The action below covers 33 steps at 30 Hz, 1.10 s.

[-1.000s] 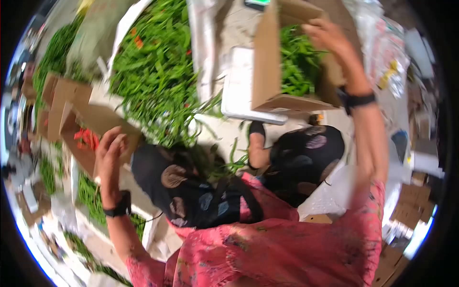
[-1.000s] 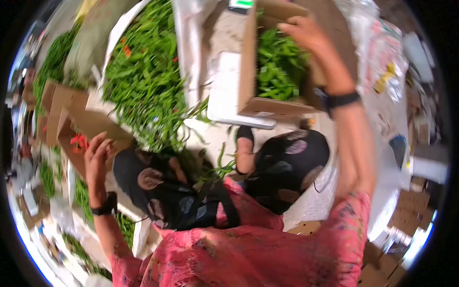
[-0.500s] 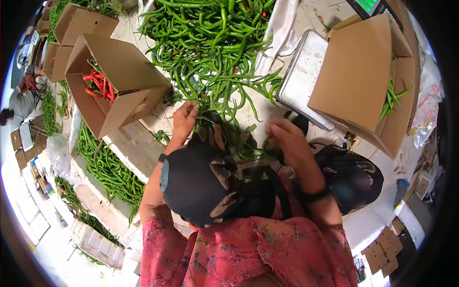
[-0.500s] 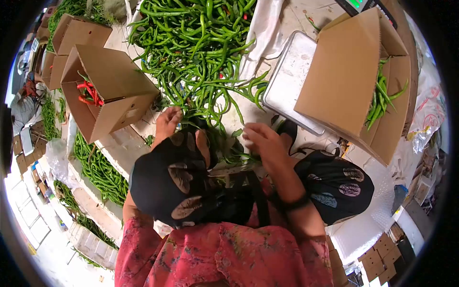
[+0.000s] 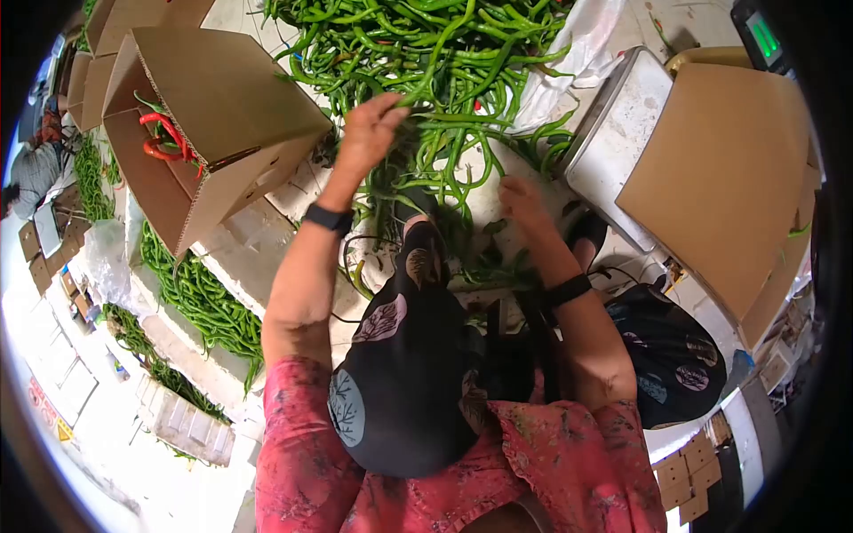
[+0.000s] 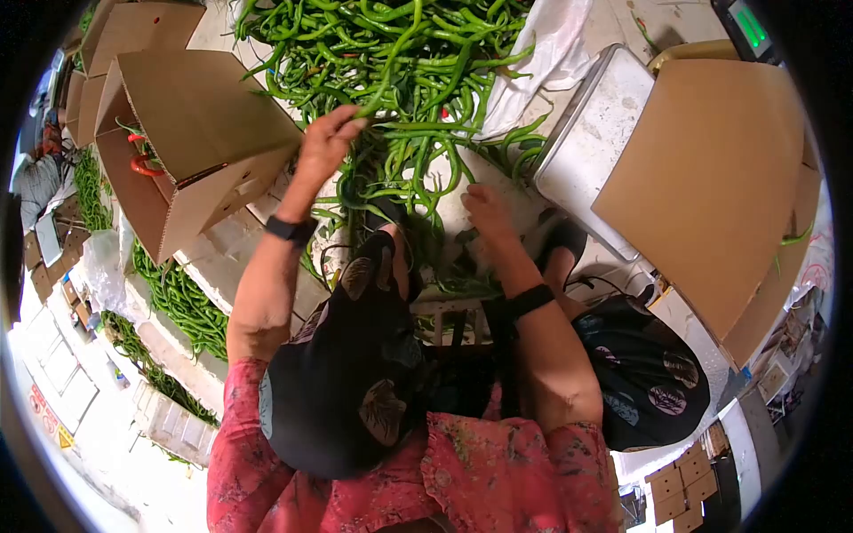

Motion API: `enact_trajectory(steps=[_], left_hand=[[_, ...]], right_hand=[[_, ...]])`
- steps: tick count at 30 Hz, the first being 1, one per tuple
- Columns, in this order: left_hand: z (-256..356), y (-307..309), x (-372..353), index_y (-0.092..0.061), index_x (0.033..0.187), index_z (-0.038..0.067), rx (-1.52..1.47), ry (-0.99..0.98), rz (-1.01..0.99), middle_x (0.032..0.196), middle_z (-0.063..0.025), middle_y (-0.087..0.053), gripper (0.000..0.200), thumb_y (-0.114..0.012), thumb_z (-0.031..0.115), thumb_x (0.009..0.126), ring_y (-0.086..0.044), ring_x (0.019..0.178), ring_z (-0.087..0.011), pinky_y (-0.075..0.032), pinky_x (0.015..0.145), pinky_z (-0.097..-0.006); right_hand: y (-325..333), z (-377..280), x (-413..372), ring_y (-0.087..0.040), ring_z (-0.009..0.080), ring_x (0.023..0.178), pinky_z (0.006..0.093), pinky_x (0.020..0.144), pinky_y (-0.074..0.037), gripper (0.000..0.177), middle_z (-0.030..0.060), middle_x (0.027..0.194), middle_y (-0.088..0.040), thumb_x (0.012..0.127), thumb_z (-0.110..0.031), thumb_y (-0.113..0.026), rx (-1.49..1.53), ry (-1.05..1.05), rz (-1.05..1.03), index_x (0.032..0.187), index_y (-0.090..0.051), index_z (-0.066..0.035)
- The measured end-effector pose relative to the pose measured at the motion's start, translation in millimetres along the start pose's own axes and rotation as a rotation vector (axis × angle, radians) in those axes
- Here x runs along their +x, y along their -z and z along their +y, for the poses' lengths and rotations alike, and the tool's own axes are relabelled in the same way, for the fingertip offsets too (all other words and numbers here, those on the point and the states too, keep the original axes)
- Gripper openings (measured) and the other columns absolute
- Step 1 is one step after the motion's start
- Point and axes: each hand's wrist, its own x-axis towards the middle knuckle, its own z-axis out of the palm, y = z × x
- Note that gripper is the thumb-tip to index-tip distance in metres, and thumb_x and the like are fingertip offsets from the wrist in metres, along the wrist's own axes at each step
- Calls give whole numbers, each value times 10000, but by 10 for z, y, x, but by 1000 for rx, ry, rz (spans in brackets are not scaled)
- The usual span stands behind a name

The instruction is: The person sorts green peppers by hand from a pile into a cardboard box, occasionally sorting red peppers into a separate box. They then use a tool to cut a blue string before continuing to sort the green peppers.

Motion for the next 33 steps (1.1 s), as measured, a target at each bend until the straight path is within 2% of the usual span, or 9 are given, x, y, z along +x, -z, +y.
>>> enact_trajectory(steps=[4, 5, 9, 17, 21, 23, 25, 27, 33], left_hand=[[-27, 551, -547, -681, 1012, 13, 37, 275, -86, 951, -195, -681, 211, -650, 120, 833, -668, 880, -303, -512, 804, -372], [-57, 521, -726, -670, 1013, 8, 264, -16, -98, 938, -198, -676, 234, -640, 64, 787, -654, 879, -351, -515, 805, -399], [-208, -7, -1301, -539, 1264, 111, 801, -209, -349, 1056, -108, -578, 554, -635, 56, 721, -527, 1039, -297, -401, 845, -483], [51, 147, -1237, -600, 1156, 48, 366, -152, -160, 837, -171, -601, 429, -579, -18, 732, -586, 825, -354, -453, 795, -406], [184, 660, -1675, -591, 1141, -1, 514, 255, 9, 976, -222, -641, 378, -571, -35, 765, -612, 906, -390, -487, 816, -446], [207, 741, -1854, -551, 1210, 8, 879, 191, 122, 1123, -212, -600, 455, -587, -33, 758, -565, 1035, -378, -454, 892, -452], [152, 579, -1862, -521, 1262, 37, 592, 400, 22, 1231, -186, -543, 547, -610, -33, 728, -495, 1151, -371, -407, 954, -464], [147, 234, -1625, -545, 1237, 53, 808, -33, -74, 1229, -175, -541, 568, -612, -18, 678, -483, 1171, -368, -401, 945, -457], [-96, -19, -1255, -606, 1113, 65, 814, -228, -270, 1064, -139, -580, 412, -585, 12, 705, -507, 1073, -333, -403, 885, -440]], right_hand=[[-10, 166, 65, -562, 155, 919, 295, 803, -448, 445, 59, 1076, -610, 835, -243, -681, -17, -33, -29, 1195, -575, -4], [-27, 171, 54, -563, 151, 908, 289, 808, -445, 435, 55, 1072, -612, 834, -246, -683, 7, -38, -49, 1181, -587, -2], [-241, 111, 49, -538, 110, 856, 277, 742, -449, 377, 0, 975, -595, 860, -225, -663, 53, 86, -44, 1170, -590, -23], [-163, 321, 251, -561, 99, 909, 268, 774, -449, 304, -12, 1012, -606, 853, -202, -652, 209, -33, -125, 1139, -618, -102], [-153, -28, 91, -556, 85, 908, 256, 773, -439, 287, -23, 1012, -605, 851, -192, -647, 147, -67, -53, 1125, -621, -111], [-107, -87, 104, -554, 83, 911, 260, 784, -438, 279, -23, 1022, -606, 864, -192, -633, 99, -53, 10, 1128, -622, -101], [-106, -48, 148, -554, 82, 901, 262, 782, -441, 273, -19, 1017, -609, 870, -185, -627, 87, 16, 45, 1128, -623, -94], [-102, 61, 208, -555, 81, 892, 264, 780, -444, 267, -15, 1013, -611, 876, -178, -621, 64, 82, 81, 1128, -623, -87], [-9, -188, 138, -560, 91, 850, 276, 718, -470, 256, 11, 989, -618, 880, -165, -631, 29, 159, 148, 1108, -619, -50]])
